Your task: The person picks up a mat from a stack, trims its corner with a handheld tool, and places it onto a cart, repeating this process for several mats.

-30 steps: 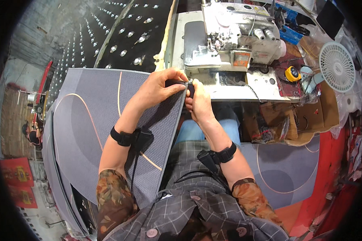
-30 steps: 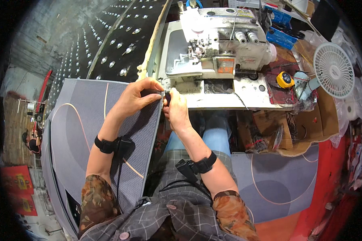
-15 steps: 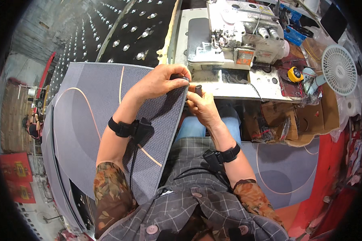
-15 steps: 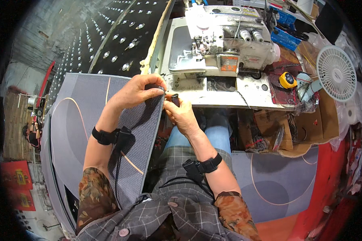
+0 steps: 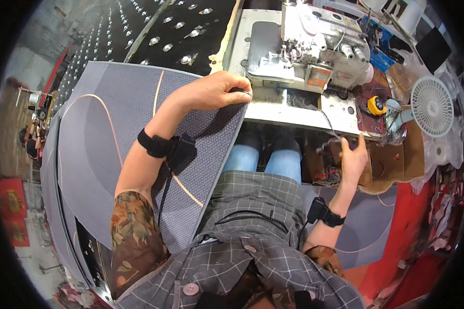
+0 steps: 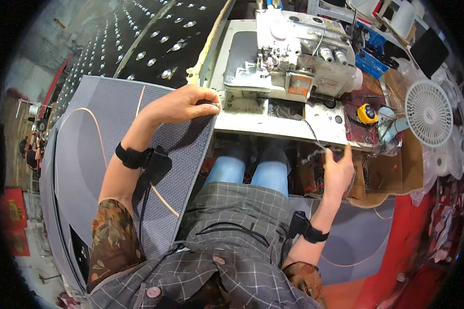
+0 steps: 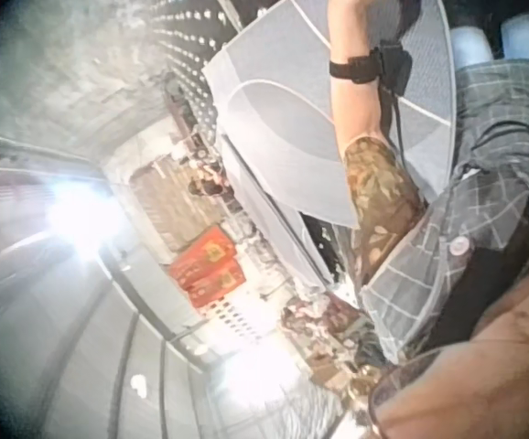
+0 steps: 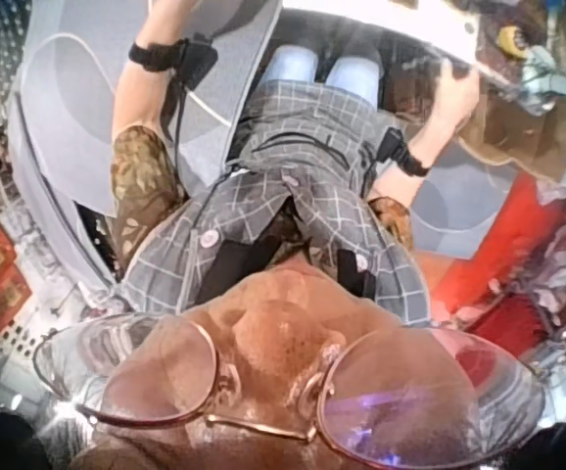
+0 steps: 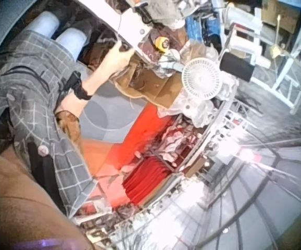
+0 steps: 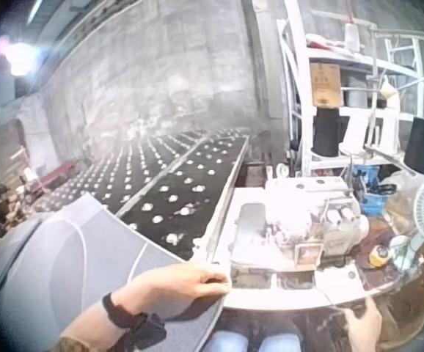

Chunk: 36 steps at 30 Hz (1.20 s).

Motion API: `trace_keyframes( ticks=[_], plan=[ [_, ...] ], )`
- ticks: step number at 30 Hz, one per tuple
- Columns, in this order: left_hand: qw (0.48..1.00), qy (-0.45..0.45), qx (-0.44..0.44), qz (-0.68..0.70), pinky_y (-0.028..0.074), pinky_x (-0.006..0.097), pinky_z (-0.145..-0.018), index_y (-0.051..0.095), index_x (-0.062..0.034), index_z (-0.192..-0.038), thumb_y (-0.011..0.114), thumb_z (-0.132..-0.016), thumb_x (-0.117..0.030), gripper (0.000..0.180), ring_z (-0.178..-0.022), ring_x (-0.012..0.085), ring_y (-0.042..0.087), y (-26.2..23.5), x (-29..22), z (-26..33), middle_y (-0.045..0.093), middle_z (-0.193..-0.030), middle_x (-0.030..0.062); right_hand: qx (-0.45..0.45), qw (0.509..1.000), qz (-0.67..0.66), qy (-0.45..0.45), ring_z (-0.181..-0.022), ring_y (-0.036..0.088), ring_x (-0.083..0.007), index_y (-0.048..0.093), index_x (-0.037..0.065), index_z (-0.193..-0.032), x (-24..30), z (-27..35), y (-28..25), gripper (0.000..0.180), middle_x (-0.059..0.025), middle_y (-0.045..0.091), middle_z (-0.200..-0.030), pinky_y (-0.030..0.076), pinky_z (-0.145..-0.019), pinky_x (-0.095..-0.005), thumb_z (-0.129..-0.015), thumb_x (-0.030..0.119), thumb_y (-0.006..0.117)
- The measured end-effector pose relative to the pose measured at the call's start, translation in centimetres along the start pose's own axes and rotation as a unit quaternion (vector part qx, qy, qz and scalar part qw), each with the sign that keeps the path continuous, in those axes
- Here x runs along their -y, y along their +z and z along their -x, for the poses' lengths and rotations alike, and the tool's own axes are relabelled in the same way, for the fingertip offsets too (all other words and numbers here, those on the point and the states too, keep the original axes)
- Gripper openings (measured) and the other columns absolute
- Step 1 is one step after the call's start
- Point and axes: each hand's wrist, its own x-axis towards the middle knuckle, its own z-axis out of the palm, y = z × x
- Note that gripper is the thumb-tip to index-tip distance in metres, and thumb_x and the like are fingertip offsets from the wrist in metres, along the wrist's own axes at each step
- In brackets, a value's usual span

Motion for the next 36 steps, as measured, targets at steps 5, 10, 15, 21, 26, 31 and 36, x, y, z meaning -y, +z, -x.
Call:
trace_keyframes(
  ticks=[5, 10, 15, 21, 26, 31, 36],
  plan=[
    [0.992, -0.067, -0.022, -0.109, 0.043, 0.034, -0.061, 0.064, 0.0014, -0.079, 0.062, -0.081, -0.038, 0.039, -0.059, 0.0237, 0.055, 0.0, -0.7, -0.4, 0.058, -0.064, 0.0146, 0.025, 0.981, -0.165, -0.101, -0.051, 0.04, -0.0059, 0.063, -0.002, -0.066, 4.0, 3.7, 2.1, 0.03, 0.0001, 0.048, -0.05, 0.033, -0.046, -0.0241, -0.084, 0.023, 0.064],
    [0.913, -0.094, -0.143, -0.371, 0.042, 0.037, -0.08, 0.065, -0.0015, -0.082, 0.062, -0.08, -0.034, 0.033, -0.085, 0.029, 0.058, 0.0, 0.2, 3.7, 0.062, -0.079, 0.0124, 0.322, 0.875, -0.336, -0.132, -0.065, 0.049, -0.0047, 0.059, -0.002, -0.112, 10.6, 6.6, 8.4, 0.036, -0.0028, 0.065, -0.075, 0.043, -0.061, -0.0211, -0.083, 0.019, 0.062],
    [0.862, -0.142, -0.361, -0.327, 0.04, 0.036, -0.087, 0.062, -0.0025, -0.098, 0.059, -0.081, -0.016, 0.022, -0.101, 0.0277, 0.052, 0.0, 3.2, 18.2, 0.06, -0.101, 0.0125, 0.286, 0.856, -0.411, -0.129, -0.057, 0.037, -0.0055, 0.061, -0.006, -0.082, 15.6, 7.2, 11.7, 0.028, 0.0043, 0.046, -0.061, 0.031, -0.049, -0.025, -0.086, 0.021, 0.059],
    [0.639, -0.502, -0.501, -0.299, 0.042, 0.04, -0.089, 0.06, 0.0004, -0.105, 0.056, -0.083, -0.025, 0.033, -0.106, 0.0333, 0.051, 3.1, 4.9, 43.6, 0.058, -0.108, 0.019, 0.393, 0.809, -0.43, -0.081, -0.041, 0.036, -0.0037, 0.057, 0.006, -0.083, 15.9, 11.5, 12.2, 0.018, 0.005, 0.045, -0.056, 0.024, -0.035, -0.0219, -0.087, 0.023, 0.06],
    [0.475, -0.654, -0.566, -0.162, 0.041, 0.041, -0.092, 0.049, 0.0111, -0.115, 0.06, -0.081, -0.031, 0.055, -0.113, 0.0358, 0.05, 6.1, 6.6, 56.5, 0.051, -0.118, 0.0291, 0.462, 0.784, -0.412, -0.038, -0.056, 0.045, -0.0056, 0.058, 0.003, -0.083, 14.5, 16.0, 11.4, 0.012, 0.0023, 0.054, -0.069, 0.035, -0.049, -0.0222, -0.086, 0.015, 0.061],
    [0.491, -0.509, -0.7, 0.104, 0.04, 0.03, -0.042, 0.055, 0.0073, -0.09, 0.058, -0.084, -0.032, 0.039, -0.049, 0.0163, 0.051, 4.0, 9.4, 58.9, 0.055, -0.065, 0.0073, 0.176, 0.888, -0.269, -0.329, -0.061, 0.048, -0.0229, 0.052, -0.006, -0.068, 19.9, 10.7, 10.9, 0.038, -0.0125, 0.055, -0.063, 0.042, -0.062, -0.0387, -0.083, 0.027, 0.064],
    [0.521, -0.249, -0.717, 0.391, 0.053, 0.038, -0.072, 0.049, 0.0097, -0.11, 0.052, -0.09, -0.021, 0.037, -0.089, 0.0289, 0.063, 1.4, 12.3, 54.5, 0.059, -0.107, 0.0237, -0.004, 0.852, -0.197, -0.485, -0.05, 0.051, -0.0324, 0.057, -0.005, -0.07, 25.7, -0.2, 7.7, 0.046, -0.0184, 0.055, -0.056, 0.038, -0.051, -0.0423, -0.087, 0.038, 0.057]
  ],
)
